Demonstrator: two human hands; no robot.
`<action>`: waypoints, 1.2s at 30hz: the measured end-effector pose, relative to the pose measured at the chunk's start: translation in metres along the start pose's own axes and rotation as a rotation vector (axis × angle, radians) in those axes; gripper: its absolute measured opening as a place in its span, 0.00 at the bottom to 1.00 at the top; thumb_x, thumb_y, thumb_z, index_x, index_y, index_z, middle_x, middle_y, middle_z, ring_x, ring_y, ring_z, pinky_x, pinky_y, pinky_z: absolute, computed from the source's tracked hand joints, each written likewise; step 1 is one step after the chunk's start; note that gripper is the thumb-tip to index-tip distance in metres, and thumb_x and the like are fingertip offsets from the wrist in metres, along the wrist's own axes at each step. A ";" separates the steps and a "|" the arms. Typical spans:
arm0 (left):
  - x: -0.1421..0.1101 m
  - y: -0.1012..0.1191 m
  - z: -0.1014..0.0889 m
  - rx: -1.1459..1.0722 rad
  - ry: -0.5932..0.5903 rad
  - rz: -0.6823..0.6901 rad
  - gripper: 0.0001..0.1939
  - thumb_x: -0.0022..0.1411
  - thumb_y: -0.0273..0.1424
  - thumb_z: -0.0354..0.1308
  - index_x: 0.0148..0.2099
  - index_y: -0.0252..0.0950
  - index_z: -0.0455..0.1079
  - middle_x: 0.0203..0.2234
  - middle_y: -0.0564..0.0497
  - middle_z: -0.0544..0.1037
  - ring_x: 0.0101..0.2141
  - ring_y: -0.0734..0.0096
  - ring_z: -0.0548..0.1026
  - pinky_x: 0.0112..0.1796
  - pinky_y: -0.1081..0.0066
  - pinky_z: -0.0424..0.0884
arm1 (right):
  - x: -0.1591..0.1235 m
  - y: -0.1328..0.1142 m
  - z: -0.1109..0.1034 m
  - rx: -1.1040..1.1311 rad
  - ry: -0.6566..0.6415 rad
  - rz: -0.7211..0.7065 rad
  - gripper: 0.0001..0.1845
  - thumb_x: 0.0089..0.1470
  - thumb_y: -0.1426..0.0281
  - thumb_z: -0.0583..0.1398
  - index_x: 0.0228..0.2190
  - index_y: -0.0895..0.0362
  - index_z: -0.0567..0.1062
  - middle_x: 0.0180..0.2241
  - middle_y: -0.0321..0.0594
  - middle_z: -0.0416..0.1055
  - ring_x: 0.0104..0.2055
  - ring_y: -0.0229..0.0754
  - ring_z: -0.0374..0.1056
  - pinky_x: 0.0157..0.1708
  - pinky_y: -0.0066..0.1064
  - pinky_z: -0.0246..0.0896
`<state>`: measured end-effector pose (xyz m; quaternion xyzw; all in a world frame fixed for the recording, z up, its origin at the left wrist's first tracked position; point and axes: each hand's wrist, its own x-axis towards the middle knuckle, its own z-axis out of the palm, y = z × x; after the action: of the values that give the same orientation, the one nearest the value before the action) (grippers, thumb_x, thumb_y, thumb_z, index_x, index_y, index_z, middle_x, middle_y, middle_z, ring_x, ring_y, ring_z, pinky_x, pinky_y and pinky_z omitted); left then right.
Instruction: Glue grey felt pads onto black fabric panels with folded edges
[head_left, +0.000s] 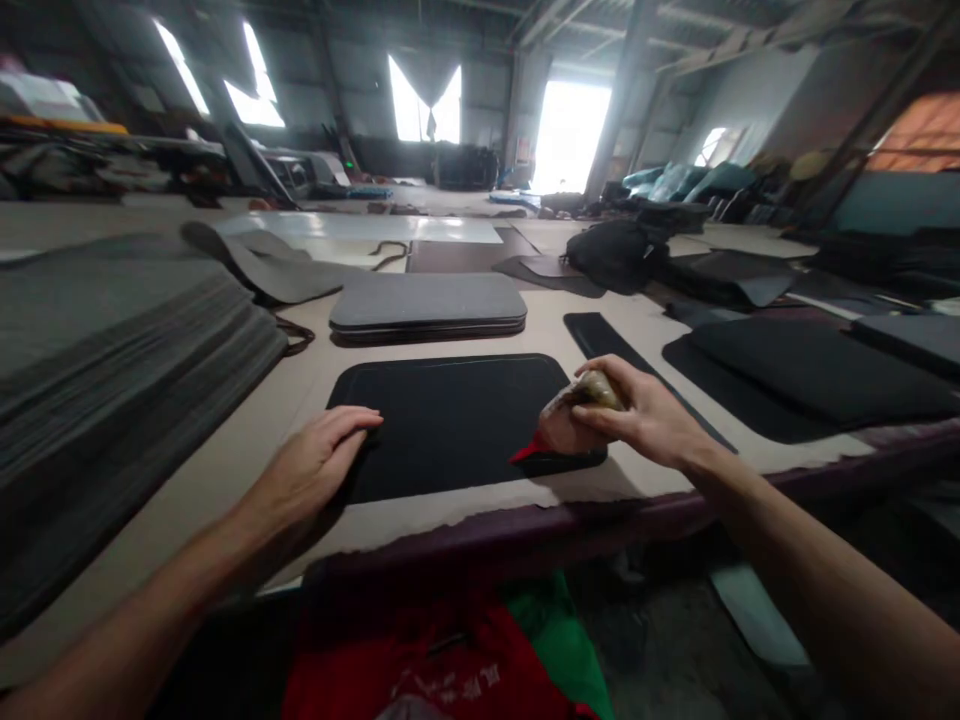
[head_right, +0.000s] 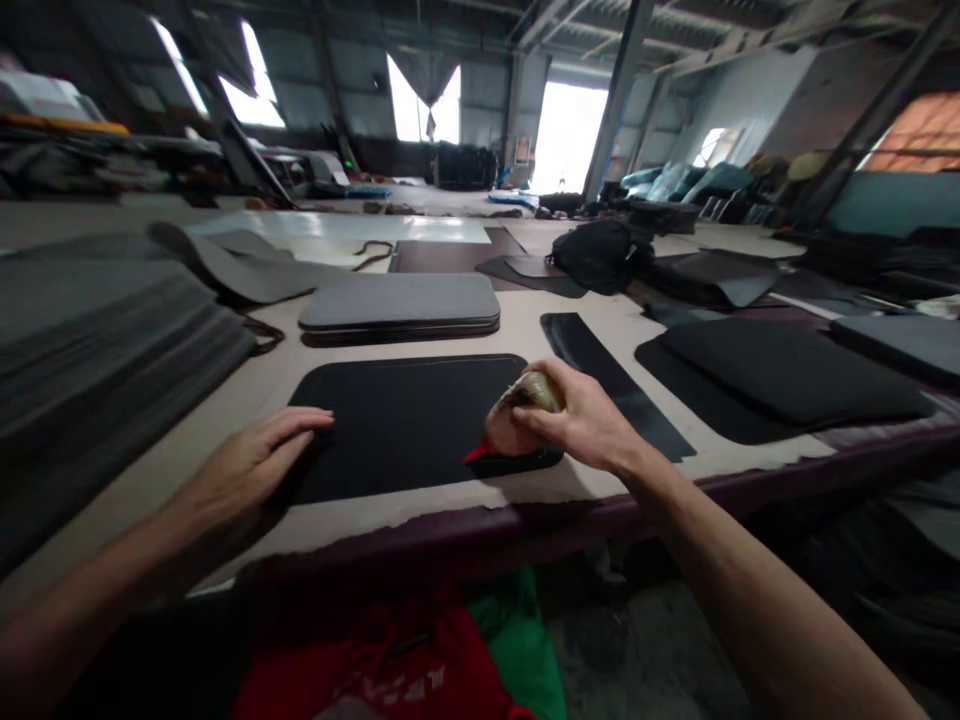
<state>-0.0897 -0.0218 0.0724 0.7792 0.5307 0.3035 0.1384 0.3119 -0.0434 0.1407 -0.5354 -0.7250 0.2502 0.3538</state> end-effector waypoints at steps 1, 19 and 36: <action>-0.005 -0.011 -0.009 0.028 0.034 -0.055 0.19 0.66 0.40 0.47 0.49 0.40 0.74 0.50 0.49 0.77 0.52 0.58 0.73 0.60 0.56 0.65 | 0.004 -0.002 0.004 0.017 -0.016 -0.008 0.21 0.47 0.61 0.66 0.42 0.54 0.72 0.34 0.34 0.71 0.36 0.44 0.68 0.35 0.33 0.63; -0.039 -0.053 -0.022 0.044 0.137 -0.194 0.18 0.66 0.35 0.45 0.47 0.40 0.76 0.45 0.48 0.79 0.48 0.58 0.74 0.54 0.59 0.68 | 0.059 -0.058 0.087 -0.005 -0.242 -0.232 0.17 0.50 0.64 0.65 0.43 0.54 0.72 0.36 0.34 0.73 0.37 0.44 0.68 0.36 0.33 0.60; -0.042 -0.053 -0.019 0.038 0.163 -0.180 0.19 0.66 0.29 0.44 0.47 0.37 0.76 0.44 0.48 0.79 0.47 0.61 0.75 0.52 0.60 0.71 | 0.085 -0.089 0.163 0.044 -0.209 -0.320 0.17 0.50 0.64 0.64 0.42 0.53 0.69 0.37 0.37 0.73 0.37 0.46 0.67 0.36 0.36 0.59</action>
<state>-0.1513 -0.0411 0.0450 0.7037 0.6136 0.3421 0.1064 0.1162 0.0130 0.1251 -0.3765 -0.8279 0.2610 0.3235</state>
